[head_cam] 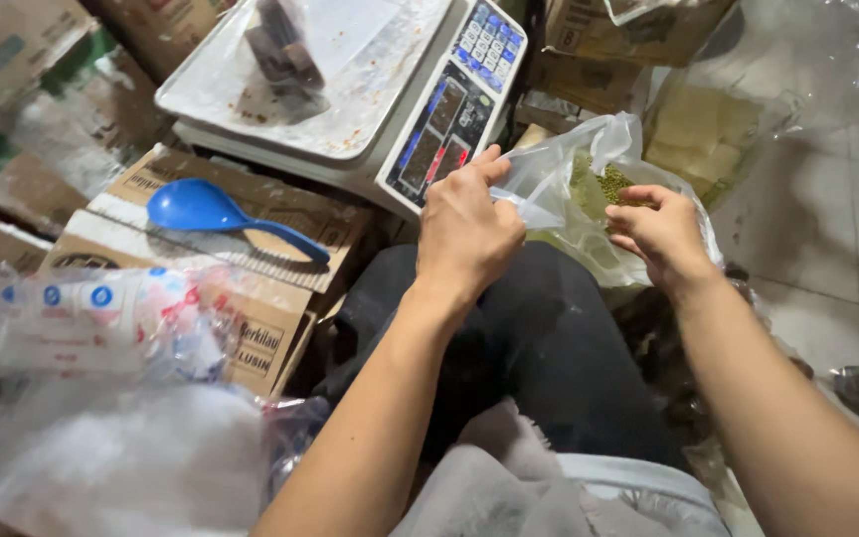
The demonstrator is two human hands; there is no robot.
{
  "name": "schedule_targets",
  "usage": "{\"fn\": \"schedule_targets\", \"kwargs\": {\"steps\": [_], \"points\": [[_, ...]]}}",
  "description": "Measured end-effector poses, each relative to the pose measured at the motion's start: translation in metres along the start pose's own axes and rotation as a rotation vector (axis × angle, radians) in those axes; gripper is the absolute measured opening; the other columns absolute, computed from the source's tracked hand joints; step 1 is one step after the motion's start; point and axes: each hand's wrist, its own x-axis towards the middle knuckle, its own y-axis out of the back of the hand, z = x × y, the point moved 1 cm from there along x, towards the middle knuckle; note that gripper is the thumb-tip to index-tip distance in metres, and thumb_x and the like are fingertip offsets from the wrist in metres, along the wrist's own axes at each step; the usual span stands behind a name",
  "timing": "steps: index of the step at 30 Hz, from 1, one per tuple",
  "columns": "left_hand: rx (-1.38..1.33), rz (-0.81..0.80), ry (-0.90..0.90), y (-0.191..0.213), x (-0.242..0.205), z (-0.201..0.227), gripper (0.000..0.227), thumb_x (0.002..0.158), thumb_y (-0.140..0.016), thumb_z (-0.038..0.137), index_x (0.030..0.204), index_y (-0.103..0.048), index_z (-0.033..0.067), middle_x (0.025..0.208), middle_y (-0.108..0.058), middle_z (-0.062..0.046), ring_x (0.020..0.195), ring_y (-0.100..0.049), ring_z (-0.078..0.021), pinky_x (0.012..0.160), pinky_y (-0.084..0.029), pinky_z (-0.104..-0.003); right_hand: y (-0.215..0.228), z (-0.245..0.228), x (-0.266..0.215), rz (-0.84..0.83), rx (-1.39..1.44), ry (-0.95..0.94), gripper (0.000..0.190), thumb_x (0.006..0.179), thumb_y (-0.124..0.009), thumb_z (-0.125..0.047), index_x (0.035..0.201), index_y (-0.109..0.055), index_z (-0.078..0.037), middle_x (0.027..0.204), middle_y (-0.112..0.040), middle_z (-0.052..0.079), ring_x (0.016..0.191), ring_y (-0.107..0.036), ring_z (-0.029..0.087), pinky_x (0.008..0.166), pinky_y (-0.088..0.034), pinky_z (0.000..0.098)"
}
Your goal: The person scoops green mung beans from a large sack into small plastic bags using a blue scoop. They place each bag on a digital scale to measure the weight, then tie the bag closed by hand and set it aside. The process is repeated multiple times.
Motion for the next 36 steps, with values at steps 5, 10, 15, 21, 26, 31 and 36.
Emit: {"fn": "schedule_targets", "kwargs": {"steps": [5,10,15,21,26,31,36], "points": [[0.065,-0.003,0.049,-0.031,0.018,-0.001,0.046,0.075,-0.055,0.009,0.116,-0.073,-0.0023,0.127,-0.069,-0.018,0.110,-0.069,-0.0402,0.101,-0.051,-0.044,0.000,0.033,0.053,0.067,-0.111,-0.021,0.050,0.080,-0.080,-0.003,0.126,-0.060,0.002,0.104,-0.069,0.013,0.083,-0.071,0.021,0.065,-0.060,0.0323],[0.471,-0.157,0.005,-0.071,0.045,0.005,0.050,0.090,-0.069,0.042,0.112,-0.066,-0.0032,0.122,-0.065,-0.016,0.091,-0.072,-0.0383,0.077,-0.058,-0.048,-0.020,0.034,0.076,0.087,-0.265,-0.203,0.073,0.082,-0.085,-0.013,0.138,-0.042,0.003,0.110,-0.064,0.019,0.089,-0.066,0.029,0.064,-0.055,0.0440],[0.646,-0.274,0.042,-0.111,0.076,0.010,0.081,0.077,-0.078,0.059,0.123,-0.058,-0.0057,0.132,-0.050,-0.016,0.082,-0.074,-0.0294,0.063,-0.060,-0.042,-0.042,0.027,0.092,0.132,-0.406,-0.390,0.083,0.083,-0.066,-0.041,0.148,-0.027,-0.009,0.133,-0.043,0.016,0.114,-0.045,0.034,0.084,-0.041,0.0522],[0.761,-0.186,-0.025,-0.155,0.102,-0.004,0.095,0.065,-0.080,0.066,0.124,-0.059,-0.0057,0.135,-0.051,-0.016,0.081,-0.074,-0.0275,0.057,-0.061,-0.038,-0.073,0.038,0.111,0.228,-0.303,-0.546,0.098,0.084,-0.044,-0.074,0.160,-0.008,-0.023,0.162,-0.017,0.013,0.143,-0.020,0.040,0.109,-0.023,0.0622],[0.636,-0.209,-0.061,-0.182,0.111,-0.037,0.061,0.080,-0.074,0.061,0.103,-0.070,0.0046,0.123,-0.064,-0.007,0.080,-0.076,-0.0296,0.060,-0.059,-0.043,-0.090,0.051,0.128,0.064,-0.118,-0.394,0.106,0.083,-0.039,-0.085,0.164,-0.008,-0.025,0.169,-0.014,0.014,0.152,-0.011,0.042,0.114,-0.011,0.0680],[0.479,-0.095,-0.121,-0.187,0.116,-0.065,0.029,0.093,-0.067,0.040,0.089,-0.075,0.0121,0.110,-0.072,-0.006,0.087,-0.076,-0.0331,0.070,-0.060,-0.047,-0.077,0.059,0.149,0.252,-0.220,-0.342,0.112,0.080,-0.055,-0.075,0.162,-0.005,-0.017,0.167,-0.010,0.021,0.152,-0.011,0.043,0.117,-0.012,0.0631],[0.387,0.016,-0.031,-0.179,0.121,-0.069,0.023,0.088,-0.062,0.027,0.081,-0.073,0.0083,0.102,-0.073,-0.011,0.080,-0.074,-0.0379,0.069,-0.059,-0.049,-0.049,0.068,0.165,0.363,-0.323,-0.271,0.121,0.076,-0.071,-0.065,0.159,-0.003,-0.008,0.165,-0.006,0.027,0.151,-0.010,0.044,0.120,-0.013,0.0582]]}}
